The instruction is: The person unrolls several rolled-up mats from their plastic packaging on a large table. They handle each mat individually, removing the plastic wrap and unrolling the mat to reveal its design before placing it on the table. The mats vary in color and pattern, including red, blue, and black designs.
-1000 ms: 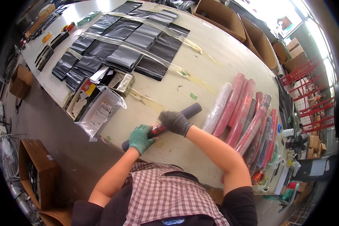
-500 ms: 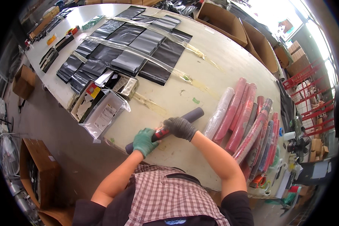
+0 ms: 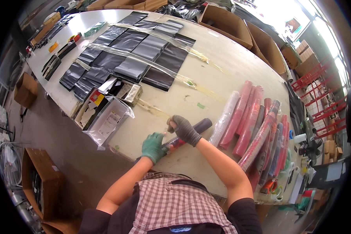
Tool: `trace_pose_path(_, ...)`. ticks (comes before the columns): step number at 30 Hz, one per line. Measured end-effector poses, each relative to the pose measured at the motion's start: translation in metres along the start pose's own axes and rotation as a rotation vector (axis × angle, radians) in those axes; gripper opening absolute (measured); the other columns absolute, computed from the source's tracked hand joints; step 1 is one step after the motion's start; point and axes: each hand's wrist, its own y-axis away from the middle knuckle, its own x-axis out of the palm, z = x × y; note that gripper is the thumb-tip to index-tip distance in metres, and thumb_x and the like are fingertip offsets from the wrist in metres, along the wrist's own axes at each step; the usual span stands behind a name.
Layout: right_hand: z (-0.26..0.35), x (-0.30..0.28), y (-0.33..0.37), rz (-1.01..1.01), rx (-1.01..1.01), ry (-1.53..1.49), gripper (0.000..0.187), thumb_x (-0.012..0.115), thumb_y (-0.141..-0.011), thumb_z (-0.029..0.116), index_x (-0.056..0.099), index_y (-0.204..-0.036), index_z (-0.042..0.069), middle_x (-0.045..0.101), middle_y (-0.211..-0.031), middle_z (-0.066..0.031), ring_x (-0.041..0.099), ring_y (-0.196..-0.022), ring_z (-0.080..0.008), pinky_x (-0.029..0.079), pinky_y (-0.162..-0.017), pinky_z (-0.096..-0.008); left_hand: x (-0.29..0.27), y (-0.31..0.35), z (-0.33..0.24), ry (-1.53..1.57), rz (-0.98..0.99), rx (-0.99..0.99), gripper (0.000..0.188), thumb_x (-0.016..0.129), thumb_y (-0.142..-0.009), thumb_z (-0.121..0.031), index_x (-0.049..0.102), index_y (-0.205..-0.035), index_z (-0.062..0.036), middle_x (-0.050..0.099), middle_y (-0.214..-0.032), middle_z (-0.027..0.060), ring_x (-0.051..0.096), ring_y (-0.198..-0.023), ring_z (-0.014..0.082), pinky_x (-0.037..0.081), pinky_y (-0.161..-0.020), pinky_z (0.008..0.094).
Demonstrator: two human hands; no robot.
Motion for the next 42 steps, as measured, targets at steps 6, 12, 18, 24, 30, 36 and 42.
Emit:
trace_pose_path(6,0.144,-0.037,0.011,-0.235,-0.548,-0.328,0.016,0.048,-0.098,0.015,0.054,-0.097,0.000,0.059,-0.089,-0.0062,0.059,-0.079,-0.0123,0.050,-0.075,-0.0280,-0.036,-0.040,-0.023,0.348,-0.254,0.221,0.021,0.067,-0.082,-0.015,0.066,-0.102,-0.0096,0.066,-0.083,0.0069,0.063,-0.073,0.0207,0.051,-0.065,0.0326)
trace_pose_path(12,0.191,-0.070,0.053,-0.411,-0.744,-0.111,0.031,0.056,-0.094,0.020,0.051,-0.120,0.003,0.057,-0.091,-0.0045,0.053,-0.071,-0.0093,0.047,-0.067,-0.0240,-0.178,-0.066,-0.121,1.181,-0.247,0.252,0.017,0.060,-0.088,-0.003,0.064,-0.104,-0.0037,0.069,-0.090,0.0043,0.063,-0.074,0.0115,0.051,-0.066,0.0255)
trace_pose_path(18,0.119,-0.044,0.127,-0.377,-0.059,-0.425,0.013,0.054,-0.094,0.015,0.060,-0.090,0.005,0.054,-0.072,0.0035,0.050,-0.064,-0.0047,0.041,-0.056,-0.0211,-0.165,-0.073,-0.126,0.782,-0.183,0.431,0.051,0.073,-0.082,-0.028,0.053,-0.120,-0.0008,0.063,-0.098,0.0077,0.058,-0.083,0.0106,0.049,-0.077,0.0246)
trace_pose_path(24,-0.031,-0.020,0.342,-0.191,0.192,-1.250,0.025,0.052,-0.095,0.036,0.050,-0.085,0.013,0.040,-0.060,0.0042,0.037,-0.050,-0.0099,0.034,-0.048,-0.0250,-0.030,0.005,-0.047,-0.120,0.266,0.294,0.077,0.074,-0.064,-0.057,0.051,-0.122,-0.0121,0.052,-0.105,0.0119,0.053,-0.099,0.0306,0.044,-0.086,0.0439)
trace_pose_path(30,-0.194,0.130,0.534,-0.745,1.105,-0.978,0.023,0.060,-0.089,0.034,0.058,-0.095,0.012,0.054,-0.067,-0.0009,0.050,-0.056,-0.0136,0.041,-0.049,-0.0263,0.021,-0.013,-0.026,-0.538,0.054,0.286,0.086,0.075,-0.062,-0.034,0.040,-0.138,-0.0148,0.042,-0.114,0.0084,0.041,-0.105,0.0258,0.037,-0.086,0.0415)
trace_pose_path(36,-0.110,0.102,0.461,-0.588,1.047,-0.549,0.025,0.060,-0.089,0.032,0.060,-0.098,0.009,0.057,-0.074,-0.0057,0.053,-0.065,-0.0173,0.043,-0.056,-0.0293,-0.009,-0.091,0.004,-0.414,-0.052,0.047,0.091,0.063,-0.073,-0.061,0.032,-0.141,-0.0083,0.043,-0.133,0.0193,0.043,-0.123,0.0345,0.034,-0.101,0.0486)
trace_pose_path(42,-0.057,0.066,0.393,-0.413,0.914,-0.237,0.028,0.061,-0.089,0.030,0.061,-0.100,0.005,0.060,-0.081,-0.0104,0.057,-0.074,-0.0211,0.045,-0.064,-0.0323,-0.030,-0.053,-0.043,-0.454,0.296,0.135,0.111,0.071,-0.058,-0.068,0.025,-0.145,-0.0151,0.046,-0.132,0.0199,0.047,-0.120,0.0379,0.042,-0.093,0.0518)
